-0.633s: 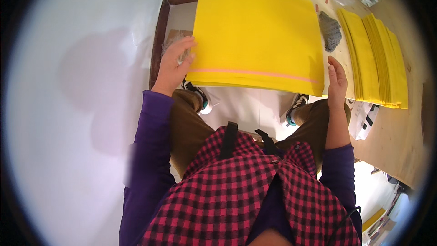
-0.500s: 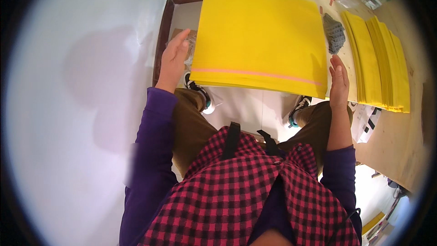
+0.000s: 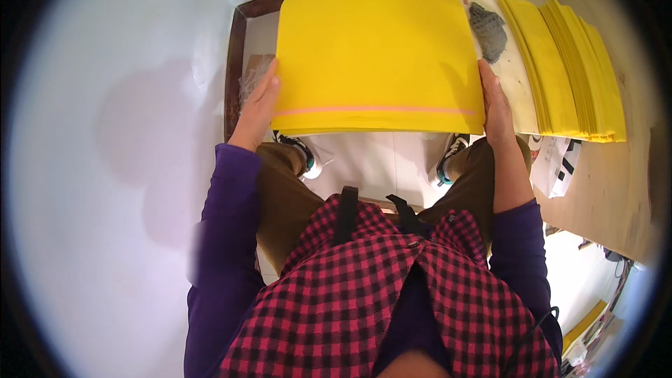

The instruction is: The person folds yellow fabric sheets on a table. They align edges, fold the fabric in half, and smooth the creases. The folded pieces are stacked on the table.

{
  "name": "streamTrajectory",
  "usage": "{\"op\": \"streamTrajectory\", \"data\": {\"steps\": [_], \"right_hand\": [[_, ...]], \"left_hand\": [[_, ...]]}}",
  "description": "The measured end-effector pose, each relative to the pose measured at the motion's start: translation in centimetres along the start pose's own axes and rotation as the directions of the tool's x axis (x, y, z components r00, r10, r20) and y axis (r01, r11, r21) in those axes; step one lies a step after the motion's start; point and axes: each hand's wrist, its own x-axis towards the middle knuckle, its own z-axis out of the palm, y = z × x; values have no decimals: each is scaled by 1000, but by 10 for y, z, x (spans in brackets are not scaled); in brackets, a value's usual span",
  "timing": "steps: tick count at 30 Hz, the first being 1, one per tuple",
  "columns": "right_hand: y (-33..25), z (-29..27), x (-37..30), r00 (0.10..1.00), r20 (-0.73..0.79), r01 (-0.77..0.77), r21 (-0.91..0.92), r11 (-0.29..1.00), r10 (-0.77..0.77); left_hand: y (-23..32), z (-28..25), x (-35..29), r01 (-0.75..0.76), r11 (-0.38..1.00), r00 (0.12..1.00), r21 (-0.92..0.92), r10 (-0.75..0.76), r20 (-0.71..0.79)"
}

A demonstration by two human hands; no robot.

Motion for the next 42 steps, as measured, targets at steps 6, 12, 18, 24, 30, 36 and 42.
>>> {"op": "streamTrajectory", "data": {"steps": [6, 12, 18, 24, 30, 36, 42], "right_hand": [[14, -13, 3, 999, -8, 50, 9, 999, -49], [11, -24, 0, 997, -42, 60, -64, 996, -62], [2, -17, -4, 999, -32, 0, -19, 1000, -1], [-4, -16, -12, 999, 33, 1, -177, 984, 5], [-8, -21, -19, 999, 11, 49, -160, 986, -48], [-5, -23, -12, 998, -44, 36, -22, 999, -37], [8, -24, 1, 988, -152, 13, 9, 1000, -11]], "left_hand": [[-7, 5, -2, -27, 998, 1000, 63, 28, -15], [-7, -2, 1, -30, 999, 995, 30, 32, -97], [-1, -3, 4, -57, 997, 994, 45, 61, -92], [0, 8, 7, -63, 996, 997, 63, 66, -49], [1, 12, 9, -65, 995, 997, 72, 68, -31], [2, 12, 9, -68, 995, 997, 76, 70, -31], [1, 12, 9, -69, 995, 997, 74, 71, -31]]}}
